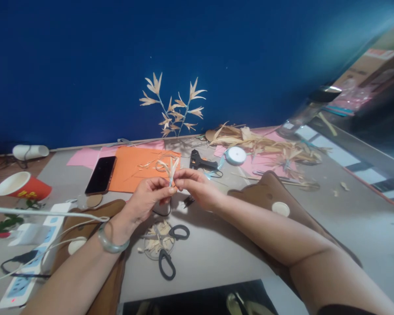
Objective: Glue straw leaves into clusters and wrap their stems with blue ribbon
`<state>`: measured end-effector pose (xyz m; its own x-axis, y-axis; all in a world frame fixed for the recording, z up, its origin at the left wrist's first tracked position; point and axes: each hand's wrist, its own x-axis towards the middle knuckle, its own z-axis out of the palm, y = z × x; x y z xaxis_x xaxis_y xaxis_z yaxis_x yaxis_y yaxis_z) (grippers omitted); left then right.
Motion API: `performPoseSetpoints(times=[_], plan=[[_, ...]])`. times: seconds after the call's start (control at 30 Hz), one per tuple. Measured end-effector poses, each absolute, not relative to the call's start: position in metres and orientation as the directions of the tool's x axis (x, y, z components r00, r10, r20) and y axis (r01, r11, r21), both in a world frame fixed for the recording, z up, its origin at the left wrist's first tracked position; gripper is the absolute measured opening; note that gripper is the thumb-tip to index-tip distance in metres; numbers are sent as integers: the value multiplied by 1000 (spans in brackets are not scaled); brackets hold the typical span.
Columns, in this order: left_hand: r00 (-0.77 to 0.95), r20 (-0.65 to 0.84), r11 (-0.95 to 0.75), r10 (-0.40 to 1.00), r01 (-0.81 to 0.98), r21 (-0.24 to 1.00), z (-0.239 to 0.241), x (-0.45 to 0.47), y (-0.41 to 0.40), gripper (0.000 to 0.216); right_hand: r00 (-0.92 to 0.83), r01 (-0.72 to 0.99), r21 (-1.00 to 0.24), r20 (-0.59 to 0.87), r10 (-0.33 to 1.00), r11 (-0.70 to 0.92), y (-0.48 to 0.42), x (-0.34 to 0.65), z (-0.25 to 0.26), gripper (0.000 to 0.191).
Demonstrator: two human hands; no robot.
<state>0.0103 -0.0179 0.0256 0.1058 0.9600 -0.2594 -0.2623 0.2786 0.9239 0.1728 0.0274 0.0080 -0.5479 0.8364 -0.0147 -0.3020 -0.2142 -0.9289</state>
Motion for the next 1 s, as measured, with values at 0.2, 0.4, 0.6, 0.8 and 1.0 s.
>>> performPoseSetpoints(times=[0.2, 0.4, 0.6, 0.8, 1.0], plan=[[40, -199, 202, 979, -264, 943, 24, 11, -16, 33, -522, -241, -953, -33, 852, -185, 28, 172, 6, 15], [17, -194, 194, 981, -212, 958, 22, 11, -16, 32, -498, -176, -963, -89, 863, -202, 24, 172, 12, 16], [-44, -184, 174, 982, -171, 970, 21, 13, -17, 34, -455, -129, -976, -100, 885, -176, 25, 170, 10, 10], [-53, -147, 141, 988, -100, 985, 18, 13, -17, 31, -438, -98, -976, -132, 889, -193, 25, 168, 7, 10], [-3, -113, 113, 994, -70, 991, 19, 12, -18, 27, -443, -99, -974, -139, 886, -202, 25, 168, 5, 9]])
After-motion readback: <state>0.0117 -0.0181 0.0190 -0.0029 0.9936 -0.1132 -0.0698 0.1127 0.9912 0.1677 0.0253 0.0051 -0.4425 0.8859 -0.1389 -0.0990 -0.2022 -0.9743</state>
